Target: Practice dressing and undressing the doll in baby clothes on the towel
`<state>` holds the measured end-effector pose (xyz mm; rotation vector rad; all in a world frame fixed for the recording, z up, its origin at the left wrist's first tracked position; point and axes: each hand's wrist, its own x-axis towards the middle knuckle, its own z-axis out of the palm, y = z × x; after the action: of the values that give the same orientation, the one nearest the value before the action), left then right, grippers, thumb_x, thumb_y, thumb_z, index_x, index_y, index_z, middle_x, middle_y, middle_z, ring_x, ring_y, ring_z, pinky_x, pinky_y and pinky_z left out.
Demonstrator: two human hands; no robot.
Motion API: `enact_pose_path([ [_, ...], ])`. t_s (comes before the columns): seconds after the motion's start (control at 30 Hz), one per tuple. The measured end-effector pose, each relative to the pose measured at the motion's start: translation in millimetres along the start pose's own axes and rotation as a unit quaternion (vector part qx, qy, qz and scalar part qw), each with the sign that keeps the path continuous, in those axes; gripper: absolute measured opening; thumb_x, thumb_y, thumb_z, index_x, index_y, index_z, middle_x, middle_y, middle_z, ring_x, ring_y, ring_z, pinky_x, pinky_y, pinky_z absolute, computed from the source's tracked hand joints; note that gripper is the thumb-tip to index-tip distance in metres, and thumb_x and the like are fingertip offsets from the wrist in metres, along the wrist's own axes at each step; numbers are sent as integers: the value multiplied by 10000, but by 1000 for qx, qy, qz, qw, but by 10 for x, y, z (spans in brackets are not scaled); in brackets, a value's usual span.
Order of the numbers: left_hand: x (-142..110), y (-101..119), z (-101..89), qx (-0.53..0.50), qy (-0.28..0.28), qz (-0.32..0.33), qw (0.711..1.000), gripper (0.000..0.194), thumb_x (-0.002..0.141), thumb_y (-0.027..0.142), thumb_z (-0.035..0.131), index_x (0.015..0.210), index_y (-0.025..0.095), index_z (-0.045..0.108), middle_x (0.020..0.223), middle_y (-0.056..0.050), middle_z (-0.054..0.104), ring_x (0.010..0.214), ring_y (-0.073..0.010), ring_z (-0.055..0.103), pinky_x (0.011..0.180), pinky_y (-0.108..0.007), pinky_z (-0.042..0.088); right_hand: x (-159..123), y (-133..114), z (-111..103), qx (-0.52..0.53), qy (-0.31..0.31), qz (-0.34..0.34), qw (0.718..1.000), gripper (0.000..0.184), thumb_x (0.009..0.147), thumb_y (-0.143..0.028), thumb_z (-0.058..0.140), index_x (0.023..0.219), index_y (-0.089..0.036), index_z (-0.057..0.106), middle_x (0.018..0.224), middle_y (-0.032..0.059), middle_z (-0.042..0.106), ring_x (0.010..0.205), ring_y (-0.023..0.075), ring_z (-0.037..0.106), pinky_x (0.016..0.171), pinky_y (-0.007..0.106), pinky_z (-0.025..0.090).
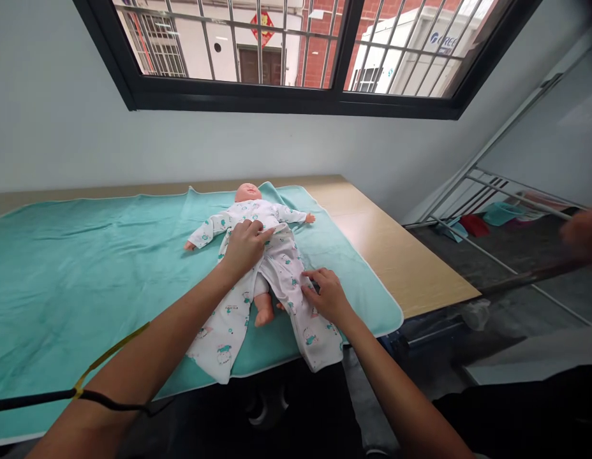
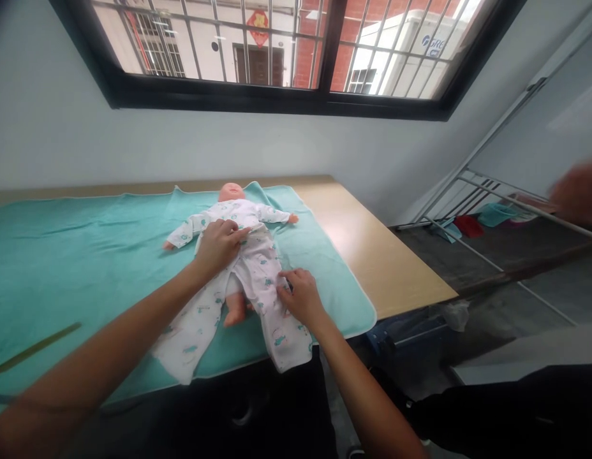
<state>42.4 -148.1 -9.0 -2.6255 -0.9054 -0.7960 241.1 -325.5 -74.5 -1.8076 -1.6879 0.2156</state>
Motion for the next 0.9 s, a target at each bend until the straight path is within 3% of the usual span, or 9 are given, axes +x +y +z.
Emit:
enact_pose_path([
  [0.13, -7, 44, -112, -49, -19, -8, 999, 343, 889, 130, 445, 1072, 209, 724, 1006, -111, 659, 920, -253, 571, 788, -369, 414, 3, -45, -28, 1, 9, 9, 1000, 314, 862, -279, 616, 1166, -212, 663, 1005, 69, 614, 995, 237, 541, 949, 397, 399],
  [0.23, 41, 65, -282, -127, -67, -93, 985, 344, 862, 142, 435, 1078, 199, 696, 1018, -80, 698, 906, -225, 618, 763, -319, 438, -153, -125, -179, 5, 39, 30, 999, 353, 888, -339, 592, 1209, -201, 636, 1050, 94, 604, 1023, 248, 541, 926, 394, 427],
  [0.33, 111, 56, -471, -173, -157, -155, 960, 379, 836, 186, 431, 1114, 226, 684, 1077, -51, 720, 946, -232, 638, 759, -299, 443, -569, -248, -346, 11, 99, 95, 990, 343, 902, -446, 567, 1126, -198, 643, 1032, 95, 599, 929, 230, 553, 804, 351, 456],
  [0.43, 188, 64, -575, -191, -272, -140, 933, 308, 835, 371, 489, 971, 210, 715, 953, -65, 732, 848, -248, 646, 693, -297, 439, -1150, -360, -326, 49, 140, 209, 967, 350, 854, -540, 603, 921, -198, 635, 868, 58, 591, 768, 197, 530, 699, 319, 432],
  [0.53, 254, 129, -563, -187, -344, -105, 914, 371, 774, 534, 563, 830, 195, 704, 803, -72, 708, 734, -244, 633, 657, -302, 439, -1643, -431, -85, 209, 133, 343, 906, 444, 787, -630, 630, 819, -188, 604, 770, 37, 581, 701, 177, 524, 646, 297, 425],
  [0.63, 302, 218, -533, -198, -321, -82, 923, 346, 790, 503, 546, 798, 186, 686, 853, -78, 706, 764, -241, 635, 705, -309, 458, -1836, -487, 157, 414, 89, 458, 782, 545, 695, -698, 679, 826, -173, 612, 688, 7, 549, 563, 133, 461, 509, 265, 370],
  [0.7, 316, 265, -563, -239, -310, -88, 916, 328, 815, 473, 524, 822, 188, 685, 893, -65, 713, 802, -235, 639, 727, -303, 469, -1800, -520, 202, 499, 94, 471, 721, 507, 671, -644, 741, 780, -164, 616, 661, -4, 537, 533, 110, 430, 480, 246, 344],
  [0.8, 292, 291, -673, -343, -319, -145, 872, 326, 817, 476, 540, 907, 213, 711, 955, -28, 734, 875, -232, 645, 744, -284, 491, -1651, -553, 106, 548, 138, 447, 693, 398, 659, -503, 815, 701, -155, 628, 654, 1, 554, 545, 101, 448, 486, 230, 355],
  [0.9, 219, 263, -752, -426, -363, -201, 804, 404, 806, 569, 567, 904, 215, 736, 1001, -36, 745, 925, -242, 652, 743, -271, 502, -1532, -571, -26, 588, 173, 416, 672, 307, 692, -424, 809, 684, -169, 640, 657, 3, 570, 570, 117, 494, 511, 236, 418],
])
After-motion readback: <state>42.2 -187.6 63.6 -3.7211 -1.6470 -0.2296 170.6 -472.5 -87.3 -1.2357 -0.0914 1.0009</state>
